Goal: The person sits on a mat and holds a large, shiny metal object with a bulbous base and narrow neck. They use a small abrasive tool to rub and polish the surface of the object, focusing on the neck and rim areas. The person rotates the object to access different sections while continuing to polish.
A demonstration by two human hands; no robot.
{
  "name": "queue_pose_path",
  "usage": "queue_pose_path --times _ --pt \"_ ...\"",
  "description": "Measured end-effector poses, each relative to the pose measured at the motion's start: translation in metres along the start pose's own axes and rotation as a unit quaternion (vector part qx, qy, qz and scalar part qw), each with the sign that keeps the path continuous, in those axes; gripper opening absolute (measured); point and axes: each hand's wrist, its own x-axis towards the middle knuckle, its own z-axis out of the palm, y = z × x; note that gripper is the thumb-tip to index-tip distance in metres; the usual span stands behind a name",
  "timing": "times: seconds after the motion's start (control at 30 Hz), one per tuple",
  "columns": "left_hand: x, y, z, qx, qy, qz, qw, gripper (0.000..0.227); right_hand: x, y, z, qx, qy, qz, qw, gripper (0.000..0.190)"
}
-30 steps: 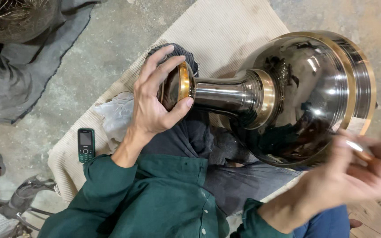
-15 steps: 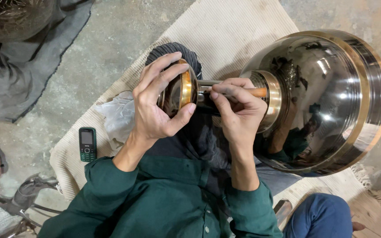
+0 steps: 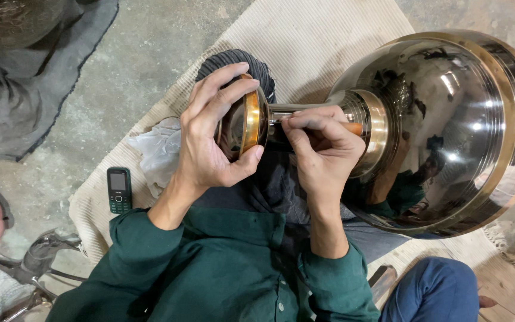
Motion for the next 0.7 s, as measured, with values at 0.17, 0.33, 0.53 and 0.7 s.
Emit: queue_pose_path --times 0.17,0.33,0.53,0.7 --pt "0.0001 0.0007 -0.0017 -0.001 -0.002 -0.011 1.0 0.066 0.0011 0.0014 -0.0014 -0.023 -0.017 -0.026 0.999 0.014" --pt "0.0019 0.0016 -0.0017 -0.005 -0.003 -0.015 1.0 0.066 -0.0018 0.0011 -0.0024 -0.037 -0.012 -0.018 0.999 0.013" --pt "-0.0008 0.0019 -0.0013 0.01 -0.005 -0.01 1.0 0.063 -0.002 0.0054 -0.0012 -0.033 -0.002 -0.045 0.998 0.013" --pt "0.0016 0.001 -0.0016 -0.004 -0.006 -0.018 1.0 0.062 -0.0005 0.0053 -0.003 -0.043 -0.011 -0.039 0.998 0.013"
